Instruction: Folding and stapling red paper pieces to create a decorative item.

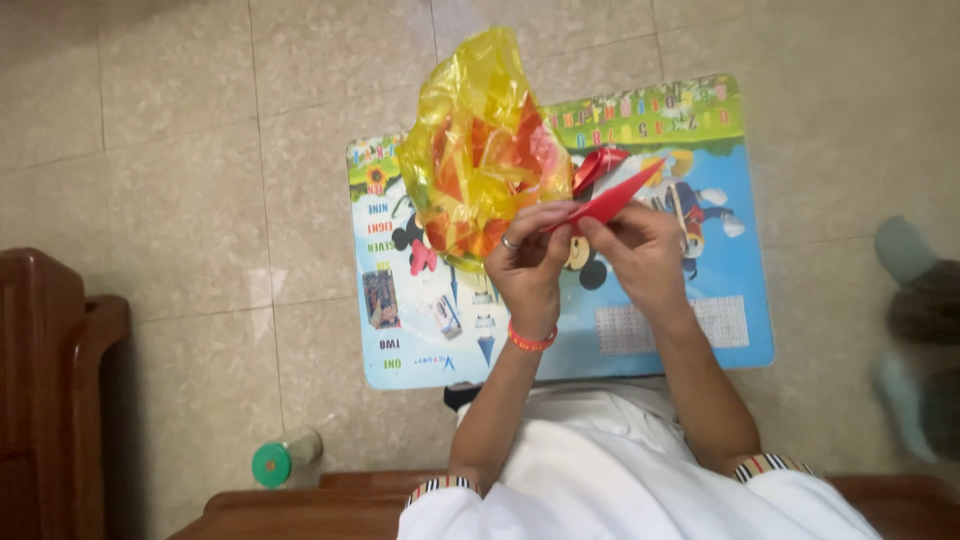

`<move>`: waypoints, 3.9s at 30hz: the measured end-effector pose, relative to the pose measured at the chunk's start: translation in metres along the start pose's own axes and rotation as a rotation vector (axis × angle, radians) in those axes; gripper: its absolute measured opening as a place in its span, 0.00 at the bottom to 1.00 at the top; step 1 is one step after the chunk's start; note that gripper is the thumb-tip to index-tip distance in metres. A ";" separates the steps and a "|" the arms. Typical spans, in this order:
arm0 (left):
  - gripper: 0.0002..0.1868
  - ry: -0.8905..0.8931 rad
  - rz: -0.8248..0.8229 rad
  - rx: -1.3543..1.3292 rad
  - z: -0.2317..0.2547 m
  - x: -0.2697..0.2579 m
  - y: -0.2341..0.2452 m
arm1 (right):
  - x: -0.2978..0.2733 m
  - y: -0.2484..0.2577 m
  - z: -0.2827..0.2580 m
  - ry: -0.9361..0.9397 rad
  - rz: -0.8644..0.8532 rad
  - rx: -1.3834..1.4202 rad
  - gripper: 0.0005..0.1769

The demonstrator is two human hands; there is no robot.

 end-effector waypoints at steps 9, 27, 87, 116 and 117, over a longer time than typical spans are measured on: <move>0.07 -0.007 0.022 -0.029 -0.005 -0.002 0.002 | -0.002 -0.001 0.001 0.017 -0.009 -0.072 0.08; 0.08 0.029 0.061 -0.041 -0.022 0.010 0.019 | 0.006 0.006 0.006 -0.027 -0.158 -0.084 0.10; 0.09 0.038 -0.090 0.017 0.001 0.010 0.010 | 0.004 0.028 0.008 0.008 -0.174 0.060 0.39; 0.13 -0.147 -0.310 0.326 0.036 0.017 -0.004 | -0.003 0.021 0.014 -0.145 -0.074 0.565 0.41; 0.13 -0.136 -0.309 0.310 0.035 0.017 -0.003 | -0.003 0.025 0.018 -0.129 -0.052 0.533 0.39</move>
Point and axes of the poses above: each hand's wrist, its own x-axis towards the middle knuckle, its own y-axis out of the back of the hand, z = x × y, the point moved 5 cm from there along x, towards the middle knuckle, and after that the axes turned 5 degrees about x, right-handed, at the moved point
